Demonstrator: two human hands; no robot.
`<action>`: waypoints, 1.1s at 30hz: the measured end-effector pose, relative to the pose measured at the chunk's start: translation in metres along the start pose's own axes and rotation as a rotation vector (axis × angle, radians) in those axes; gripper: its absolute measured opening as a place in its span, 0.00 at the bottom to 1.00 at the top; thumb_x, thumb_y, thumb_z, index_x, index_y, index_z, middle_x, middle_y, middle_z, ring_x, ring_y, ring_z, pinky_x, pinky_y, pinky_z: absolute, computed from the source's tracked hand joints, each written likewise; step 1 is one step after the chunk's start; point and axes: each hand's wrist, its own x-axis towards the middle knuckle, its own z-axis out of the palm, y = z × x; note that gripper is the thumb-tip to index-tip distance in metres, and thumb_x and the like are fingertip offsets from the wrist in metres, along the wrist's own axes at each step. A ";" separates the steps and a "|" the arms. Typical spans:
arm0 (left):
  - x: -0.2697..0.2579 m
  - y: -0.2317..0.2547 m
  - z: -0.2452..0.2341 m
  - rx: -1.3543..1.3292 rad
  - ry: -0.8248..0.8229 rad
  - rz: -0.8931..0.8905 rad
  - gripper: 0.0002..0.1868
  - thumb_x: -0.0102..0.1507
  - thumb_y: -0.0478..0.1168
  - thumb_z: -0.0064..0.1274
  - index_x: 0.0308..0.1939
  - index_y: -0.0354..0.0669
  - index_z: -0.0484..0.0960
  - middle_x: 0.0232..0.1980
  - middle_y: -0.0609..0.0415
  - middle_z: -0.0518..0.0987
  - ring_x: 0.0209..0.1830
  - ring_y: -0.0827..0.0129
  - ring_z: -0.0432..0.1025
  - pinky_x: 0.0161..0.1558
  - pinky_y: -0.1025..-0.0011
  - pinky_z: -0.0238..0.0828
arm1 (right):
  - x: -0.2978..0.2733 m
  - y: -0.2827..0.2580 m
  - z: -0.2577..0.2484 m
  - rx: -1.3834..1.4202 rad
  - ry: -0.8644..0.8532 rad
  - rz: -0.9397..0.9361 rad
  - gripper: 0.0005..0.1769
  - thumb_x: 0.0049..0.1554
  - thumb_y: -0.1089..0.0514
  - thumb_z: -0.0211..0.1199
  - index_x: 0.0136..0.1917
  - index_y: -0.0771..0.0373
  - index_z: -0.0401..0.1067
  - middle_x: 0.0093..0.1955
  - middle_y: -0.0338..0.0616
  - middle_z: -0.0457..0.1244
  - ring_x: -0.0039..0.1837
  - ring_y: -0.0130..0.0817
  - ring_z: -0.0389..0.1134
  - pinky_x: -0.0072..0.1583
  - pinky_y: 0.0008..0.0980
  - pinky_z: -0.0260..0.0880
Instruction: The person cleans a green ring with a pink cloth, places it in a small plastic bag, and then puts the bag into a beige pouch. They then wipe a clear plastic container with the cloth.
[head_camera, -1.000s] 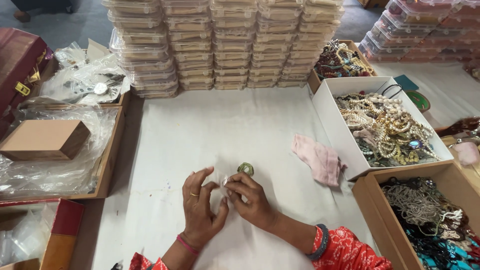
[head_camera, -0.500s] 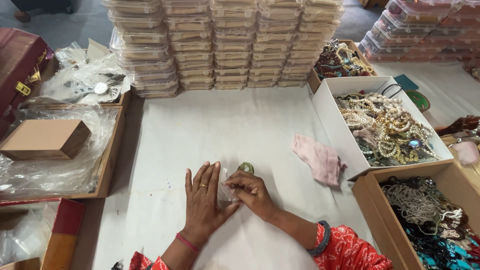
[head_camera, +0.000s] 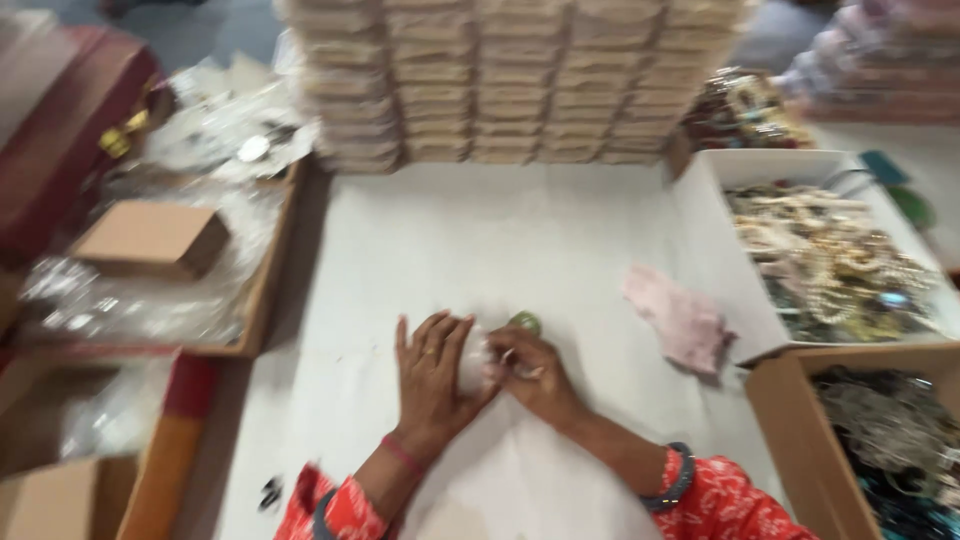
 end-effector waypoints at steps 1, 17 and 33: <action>-0.001 0.002 -0.004 0.026 -0.003 -0.026 0.44 0.50 0.54 0.68 0.66 0.43 0.72 0.64 0.48 0.72 0.72 0.55 0.63 0.78 0.39 0.37 | -0.001 -0.006 0.003 0.022 -0.028 0.009 0.17 0.56 0.71 0.65 0.60 0.67 0.75 0.56 0.38 0.65 0.54 0.25 0.68 0.52 0.25 0.71; 0.007 0.005 -0.012 -0.071 -0.214 0.012 0.56 0.49 0.62 0.70 0.74 0.43 0.62 0.65 0.49 0.71 0.69 0.56 0.63 0.75 0.35 0.32 | 0.006 -0.025 -0.002 -0.175 0.009 -0.036 0.19 0.56 0.75 0.60 0.59 0.65 0.77 0.48 0.39 0.64 0.50 0.24 0.67 0.46 0.22 0.72; 0.007 -0.005 -0.012 -0.146 -0.120 -0.098 0.45 0.52 0.57 0.69 0.67 0.40 0.71 0.61 0.48 0.74 0.66 0.56 0.67 0.75 0.39 0.38 | 0.039 -0.010 -0.060 -0.751 0.246 0.032 0.10 0.55 0.62 0.66 0.51 0.61 0.80 0.56 0.40 0.65 0.57 0.36 0.66 0.56 0.33 0.68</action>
